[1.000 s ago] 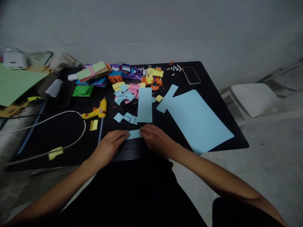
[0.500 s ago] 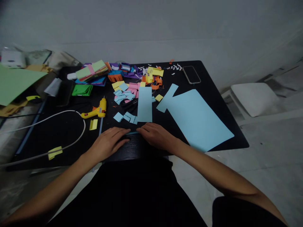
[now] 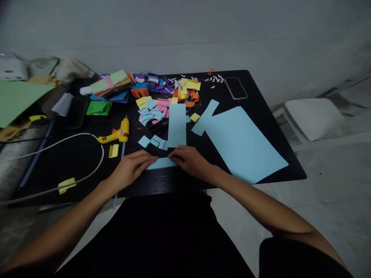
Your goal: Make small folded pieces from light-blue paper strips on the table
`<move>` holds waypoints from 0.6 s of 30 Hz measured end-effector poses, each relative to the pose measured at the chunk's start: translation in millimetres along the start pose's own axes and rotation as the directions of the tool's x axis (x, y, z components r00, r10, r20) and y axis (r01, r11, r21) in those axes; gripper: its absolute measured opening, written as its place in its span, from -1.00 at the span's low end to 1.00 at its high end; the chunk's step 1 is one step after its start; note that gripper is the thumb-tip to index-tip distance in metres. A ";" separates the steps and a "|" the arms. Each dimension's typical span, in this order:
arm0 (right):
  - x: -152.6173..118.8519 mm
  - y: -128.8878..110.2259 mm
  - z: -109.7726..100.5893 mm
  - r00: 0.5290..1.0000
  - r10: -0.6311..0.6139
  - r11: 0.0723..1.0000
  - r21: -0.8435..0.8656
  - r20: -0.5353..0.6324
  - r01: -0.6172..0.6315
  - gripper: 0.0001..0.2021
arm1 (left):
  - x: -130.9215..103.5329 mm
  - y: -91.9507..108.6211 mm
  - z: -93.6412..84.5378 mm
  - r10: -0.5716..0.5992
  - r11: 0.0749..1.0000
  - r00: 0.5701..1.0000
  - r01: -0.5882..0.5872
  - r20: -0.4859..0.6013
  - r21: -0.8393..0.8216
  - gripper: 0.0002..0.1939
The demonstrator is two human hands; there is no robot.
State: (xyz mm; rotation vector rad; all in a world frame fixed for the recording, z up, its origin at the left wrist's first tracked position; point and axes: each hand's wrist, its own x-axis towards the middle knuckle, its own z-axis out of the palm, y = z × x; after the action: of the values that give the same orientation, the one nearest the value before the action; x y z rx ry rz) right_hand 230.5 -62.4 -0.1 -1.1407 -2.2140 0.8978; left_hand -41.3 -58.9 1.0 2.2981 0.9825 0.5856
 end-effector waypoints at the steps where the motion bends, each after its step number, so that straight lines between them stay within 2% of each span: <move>1: 0.2 -0.4 0.8 1.000 0.013 1.000 -0.016 0.004 -0.013 -0.82 | 0.7 -0.3 0.6 -0.006 1.000 1.000 0.006 0.008 0.012 -0.75; 4: -0.2 -1.5 3.7 0.999 0.042 0.996 -0.082 0.005 -0.041 -0.83 | 2.6 -0.1 2.2 -0.014 0.997 1.000 0.012 0.026 0.081 -0.75; 6: -1.0 -2.6 5.5 0.999 0.031 0.990 -0.140 -0.009 -0.031 -0.83 | 3.2 1.5 3.4 0.014 0.981 0.999 -0.020 0.034 0.191 -0.76; 9: -1.8 -5.5 8.8 0.998 -0.066 0.965 -0.255 -0.020 0.058 -0.80 | 3.1 6.3 7.6 0.095 0.895 0.995 -0.103 0.039 0.434 -0.74; 11: -2.4 -8.2 13.1 0.989 -0.150 0.935 -0.326 0.002 0.142 -0.72 | 2.1 10.6 12.5 0.157 0.834 0.987 -0.156 0.043 0.529 -0.70; 14: -6.1 -13.1 22.5 0.975 -0.213 0.888 -0.406 0.056 0.217 -0.61 | -1.2 18.3 21.4 0.221 0.803 0.972 -0.227 0.077 0.551 -0.71; 18: -23.0 -19.4 31.6 0.981 -0.177 0.846 -0.498 0.075 0.191 -0.61 | -9.4 30.8 30.9 0.152 0.799 0.984 -0.179 0.095 0.574 -0.68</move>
State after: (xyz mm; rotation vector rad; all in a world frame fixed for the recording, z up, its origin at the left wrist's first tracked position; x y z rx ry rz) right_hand 211.5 -100.5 -9.6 -1.1022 -2.6124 0.2501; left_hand -13.7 -93.6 -3.6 2.9518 1.0502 0.3189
